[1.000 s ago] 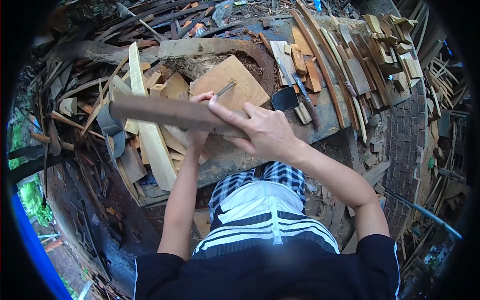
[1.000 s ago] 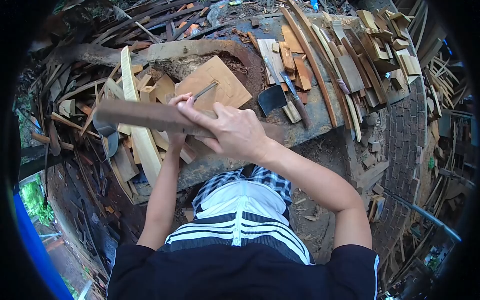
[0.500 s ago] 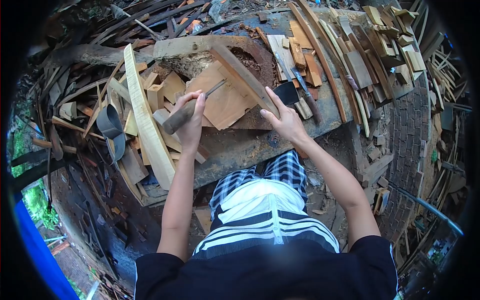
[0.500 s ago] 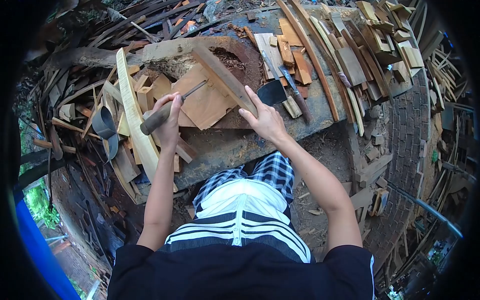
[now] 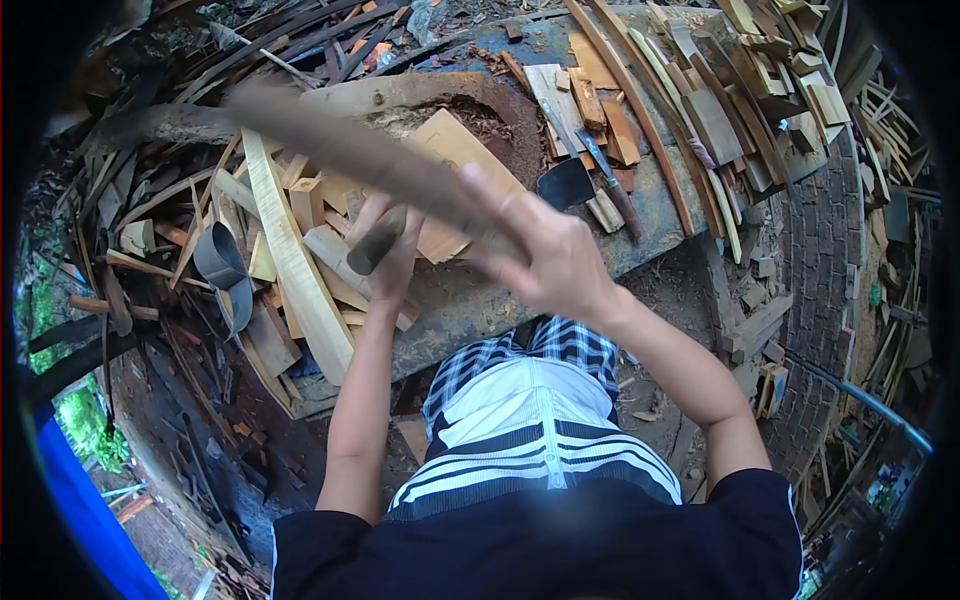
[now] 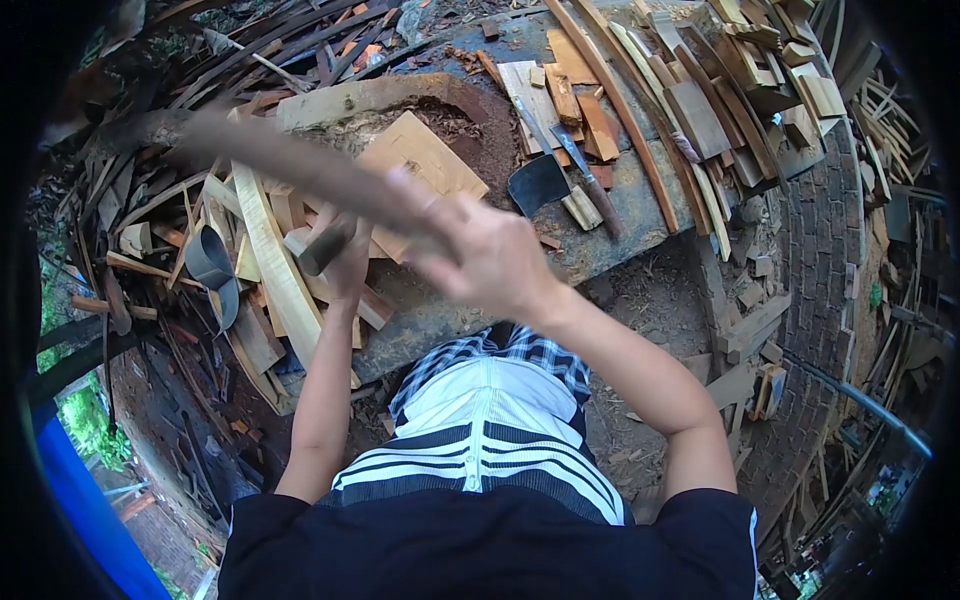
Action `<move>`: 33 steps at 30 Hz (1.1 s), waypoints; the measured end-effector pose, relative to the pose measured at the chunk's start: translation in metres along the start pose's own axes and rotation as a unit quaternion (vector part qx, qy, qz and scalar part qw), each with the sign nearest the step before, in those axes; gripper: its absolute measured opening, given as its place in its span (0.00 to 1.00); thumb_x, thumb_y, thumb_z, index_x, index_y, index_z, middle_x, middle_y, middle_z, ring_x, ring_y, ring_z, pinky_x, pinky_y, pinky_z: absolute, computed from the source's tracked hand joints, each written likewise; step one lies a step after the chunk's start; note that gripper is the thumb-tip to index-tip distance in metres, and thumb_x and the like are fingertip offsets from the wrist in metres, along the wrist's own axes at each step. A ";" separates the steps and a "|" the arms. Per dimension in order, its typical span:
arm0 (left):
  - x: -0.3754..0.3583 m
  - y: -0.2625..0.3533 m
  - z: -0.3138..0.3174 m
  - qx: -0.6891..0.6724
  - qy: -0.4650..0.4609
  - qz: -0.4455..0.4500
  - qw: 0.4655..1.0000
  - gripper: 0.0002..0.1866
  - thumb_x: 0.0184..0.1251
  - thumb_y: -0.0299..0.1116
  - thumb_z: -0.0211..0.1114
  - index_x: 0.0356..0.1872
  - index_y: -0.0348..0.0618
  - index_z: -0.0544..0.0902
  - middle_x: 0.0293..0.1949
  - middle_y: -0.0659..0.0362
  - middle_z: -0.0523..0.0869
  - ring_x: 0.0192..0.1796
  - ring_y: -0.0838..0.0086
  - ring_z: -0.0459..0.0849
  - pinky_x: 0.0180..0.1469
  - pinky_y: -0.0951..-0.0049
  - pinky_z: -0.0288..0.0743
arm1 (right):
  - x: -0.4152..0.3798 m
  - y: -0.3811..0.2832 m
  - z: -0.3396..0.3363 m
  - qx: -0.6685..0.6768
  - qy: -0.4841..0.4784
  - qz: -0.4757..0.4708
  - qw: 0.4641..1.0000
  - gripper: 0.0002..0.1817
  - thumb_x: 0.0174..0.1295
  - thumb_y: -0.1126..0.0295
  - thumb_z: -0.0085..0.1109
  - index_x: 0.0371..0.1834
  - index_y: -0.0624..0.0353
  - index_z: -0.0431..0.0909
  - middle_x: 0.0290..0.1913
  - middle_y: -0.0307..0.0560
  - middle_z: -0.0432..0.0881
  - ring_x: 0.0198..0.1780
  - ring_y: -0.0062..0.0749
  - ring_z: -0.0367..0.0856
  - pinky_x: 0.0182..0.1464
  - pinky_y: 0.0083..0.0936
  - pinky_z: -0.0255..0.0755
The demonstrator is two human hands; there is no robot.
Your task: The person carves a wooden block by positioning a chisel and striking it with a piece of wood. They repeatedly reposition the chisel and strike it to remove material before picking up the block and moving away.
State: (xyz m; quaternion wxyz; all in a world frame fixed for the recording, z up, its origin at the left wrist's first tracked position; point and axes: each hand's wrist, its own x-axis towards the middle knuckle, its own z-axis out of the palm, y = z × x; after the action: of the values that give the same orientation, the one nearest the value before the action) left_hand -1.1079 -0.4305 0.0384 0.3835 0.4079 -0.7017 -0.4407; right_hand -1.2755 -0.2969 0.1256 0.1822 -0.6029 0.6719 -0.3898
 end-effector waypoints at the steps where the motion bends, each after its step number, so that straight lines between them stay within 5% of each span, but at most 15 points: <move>1: 0.001 -0.002 0.003 0.032 0.012 0.041 0.999 0.06 0.66 0.29 0.71 0.39 0.39 0.85 0.39 0.57 0.89 0.42 0.77 0.85 0.49 0.76 0.77 | 0.002 -0.017 -0.009 -0.001 0.003 0.000 1.000 0.41 0.61 0.52 0.66 0.78 0.31 0.58 0.33 0.52 0.81 0.30 0.37 0.85 0.28 0.33 0.80; 3: 0.004 0.011 0.013 0.061 0.040 0.077 0.994 0.05 0.64 0.29 0.71 0.38 0.40 0.86 0.37 0.58 0.88 0.40 0.75 0.84 0.46 0.74 0.77 | 0.006 -0.039 -0.023 -0.110 -0.091 -0.166 0.976 0.40 0.60 0.53 0.66 0.77 0.29 0.61 0.28 0.44 0.75 0.25 0.31 0.79 0.24 0.29 0.75; 7: 0.005 0.027 0.012 0.061 0.020 0.083 0.994 0.05 0.65 0.28 0.71 0.38 0.40 0.85 0.37 0.58 0.88 0.39 0.73 0.84 0.45 0.72 0.77 | 0.010 -0.029 -0.008 -0.194 -0.078 -0.172 0.963 0.40 0.59 0.54 0.67 0.76 0.27 0.62 0.25 0.39 0.68 0.21 0.29 0.73 0.22 0.25 0.70; 10: 0.002 0.027 0.014 0.068 0.011 0.086 0.994 0.06 0.64 0.29 0.71 0.39 0.39 0.85 0.36 0.57 0.87 0.40 0.73 0.83 0.46 0.71 0.77 | 0.003 -0.040 -0.008 -0.096 -0.034 -0.177 0.979 0.38 0.61 0.52 0.65 0.76 0.27 0.62 0.25 0.38 0.70 0.21 0.25 0.72 0.19 0.22 0.67; 11: 0.002 0.029 0.014 0.086 0.010 0.085 0.993 0.07 0.64 0.29 0.71 0.39 0.39 0.85 0.36 0.57 0.87 0.39 0.73 0.83 0.45 0.71 0.77 | 0.004 -0.030 -0.004 -0.141 -0.067 -0.130 0.979 0.41 0.55 0.55 0.68 0.75 0.29 0.65 0.23 0.38 0.67 0.23 0.26 0.71 0.21 0.26 0.68; 13: 0.006 0.014 0.017 0.096 0.043 0.134 0.985 0.07 0.65 0.29 0.71 0.38 0.38 0.84 0.36 0.58 0.86 0.39 0.73 0.83 0.44 0.71 0.77 | 0.011 -0.018 0.004 -0.164 -0.066 -0.131 0.975 0.37 0.63 0.51 0.63 0.77 0.28 0.61 0.23 0.39 0.69 0.18 0.24 0.70 0.15 0.23 0.64; 15: 0.000 0.015 0.015 0.041 0.026 0.042 0.998 0.07 0.65 0.31 0.71 0.39 0.39 0.84 0.39 0.58 0.85 0.42 0.73 0.82 0.48 0.71 0.76 | 0.004 -0.031 0.000 -0.124 -0.021 -0.164 0.978 0.37 0.63 0.50 0.64 0.76 0.28 0.62 0.24 0.40 0.71 0.18 0.24 0.70 0.15 0.23 0.66; 19: 0.005 0.019 0.012 0.050 0.027 0.100 0.993 0.06 0.65 0.29 0.71 0.39 0.39 0.84 0.36 0.59 0.86 0.40 0.73 0.83 0.45 0.73 0.76 | 0.004 -0.018 0.007 -0.169 -0.050 -0.124 0.977 0.38 0.60 0.51 0.65 0.76 0.27 0.62 0.24 0.41 0.69 0.20 0.28 0.74 0.19 0.25 0.70; 20: 0.010 0.021 0.012 0.050 0.027 0.106 0.993 0.06 0.65 0.29 0.71 0.39 0.39 0.84 0.36 0.59 0.86 0.40 0.73 0.83 0.45 0.73 0.76 | 0.003 -0.021 0.012 -0.149 -0.067 -0.107 0.981 0.42 0.54 0.59 0.68 0.76 0.29 0.64 0.23 0.41 0.66 0.21 0.29 0.71 0.23 0.28 0.70; 23: 0.006 0.021 0.011 0.068 0.004 0.075 0.995 0.07 0.66 0.30 0.70 0.39 0.39 0.85 0.37 0.58 0.86 0.41 0.73 0.83 0.47 0.71 0.76 | -0.003 -0.035 0.006 -0.110 -0.022 -0.155 0.981 0.39 0.60 0.53 0.65 0.77 0.28 0.62 0.25 0.44 0.71 0.21 0.31 0.76 0.20 0.29 0.71; 27: 0.007 -0.009 0.001 -0.022 0.027 0.029 0.999 0.08 0.63 0.30 0.71 0.39 0.39 0.84 0.37 0.59 0.86 0.44 0.76 0.84 0.52 0.71 0.75 | -0.001 -0.017 0.009 -0.081 -0.052 -0.030 0.995 0.41 0.61 0.54 0.65 0.78 0.29 0.58 0.25 0.46 0.71 0.23 0.38 0.79 0.24 0.35 0.76; 28: 0.012 -0.029 -0.009 0.030 0.057 0.100 0.993 0.09 0.64 0.31 0.71 0.39 0.38 0.83 0.37 0.59 0.86 0.42 0.76 0.84 0.49 0.73 0.77 | -0.004 -0.012 0.006 -0.001 -0.081 0.029 0.996 0.43 0.61 0.61 0.65 0.80 0.33 0.55 0.38 0.48 0.82 0.31 0.39 0.85 0.38 0.36 0.83; 30: 0.023 0.014 -0.015 -0.099 0.076 -0.045 0.991 0.11 0.65 0.33 0.71 0.39 0.35 0.82 0.36 0.58 0.85 0.37 0.78 0.84 0.43 0.77 0.78 | -0.002 -0.002 0.002 0.119 0.017 0.045 0.992 0.42 0.62 0.62 0.64 0.80 0.35 0.55 0.56 0.57 0.83 0.47 0.46 0.87 0.53 0.40 0.81; 31: 0.029 0.016 -0.017 -0.159 0.094 -0.081 0.979 0.11 0.65 0.33 0.71 0.38 0.35 0.82 0.36 0.59 0.85 0.36 0.79 0.84 0.41 0.78 0.78 | -0.001 0.011 0.002 0.111 0.032 0.057 0.992 0.42 0.63 0.57 0.61 0.80 0.36 0.53 0.56 0.62 0.82 0.49 0.53 0.87 0.52 0.43 0.83; 33: 0.033 0.017 -0.023 -0.142 0.080 -0.100 0.981 0.12 0.66 0.33 0.71 0.42 0.34 0.81 0.40 0.59 0.84 0.44 0.79 0.83 0.53 0.76 0.77 | 0.000 0.020 -0.013 0.059 -0.006 0.184 0.981 0.40 0.65 0.55 0.60 0.80 0.40 0.54 0.55 0.63 0.83 0.50 0.53 0.86 0.54 0.40 0.81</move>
State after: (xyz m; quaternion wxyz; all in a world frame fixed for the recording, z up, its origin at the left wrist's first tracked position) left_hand -1.1040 -0.4626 0.0675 0.4463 0.4514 -0.5543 -0.5383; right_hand -1.2984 -0.2937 0.1192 0.2900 -0.4599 0.7458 -0.3850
